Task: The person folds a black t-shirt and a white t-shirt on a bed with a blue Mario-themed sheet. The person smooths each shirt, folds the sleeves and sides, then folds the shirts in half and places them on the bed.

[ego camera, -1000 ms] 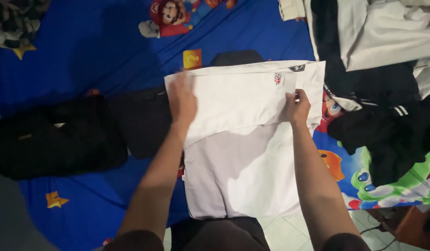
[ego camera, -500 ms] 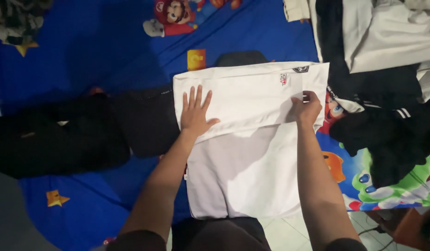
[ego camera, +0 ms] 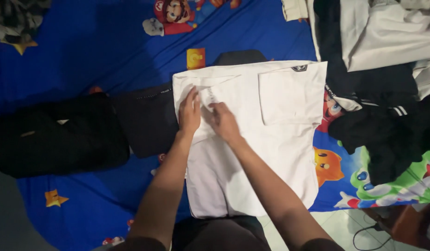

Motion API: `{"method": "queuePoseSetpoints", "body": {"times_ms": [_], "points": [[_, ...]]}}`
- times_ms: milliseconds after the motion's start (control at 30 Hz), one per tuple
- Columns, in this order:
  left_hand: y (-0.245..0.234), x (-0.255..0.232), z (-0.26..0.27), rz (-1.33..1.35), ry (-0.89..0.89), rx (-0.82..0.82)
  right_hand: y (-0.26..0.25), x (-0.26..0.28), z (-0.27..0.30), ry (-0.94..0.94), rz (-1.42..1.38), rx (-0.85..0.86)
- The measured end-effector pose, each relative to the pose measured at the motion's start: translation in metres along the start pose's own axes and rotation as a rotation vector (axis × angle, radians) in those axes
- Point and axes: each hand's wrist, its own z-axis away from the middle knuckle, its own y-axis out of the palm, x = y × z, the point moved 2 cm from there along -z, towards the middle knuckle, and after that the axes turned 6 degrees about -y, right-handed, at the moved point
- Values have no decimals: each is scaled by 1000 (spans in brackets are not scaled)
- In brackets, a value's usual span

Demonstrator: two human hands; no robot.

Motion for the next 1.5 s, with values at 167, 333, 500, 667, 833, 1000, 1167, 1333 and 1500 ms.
{"method": "queuePoseSetpoints", "body": {"times_ms": [167, 333, 500, 667, 833, 1000, 1167, 1333, 1500], "points": [[14, 22, 7, -103, -372, 27, 41, -5, -2, 43, -78, -73], [8, 36, -1, -136, -409, -170, 15, 3, 3, -88, -75, -134], [-9, 21, -4, -577, -33, -248, 3, -2, 6, 91, 504, 112], [-29, -31, 3, -781, 109, -188, 13, -34, 4, 89, 593, 255], [1, -41, 23, -818, 246, 307, 16, -50, 2, 69, 690, 327], [18, -21, 24, -993, 134, 539, 21, -63, -3, 40, 725, 329], [26, -13, 19, -1022, 74, 628, 23, -68, -6, 36, 728, 331], [26, -22, 17, -1100, 11, 703, 19, -71, -7, 56, 741, 368], [15, -36, 18, -1053, 13, 703, 4, -87, -2, -43, 478, 303]]}}
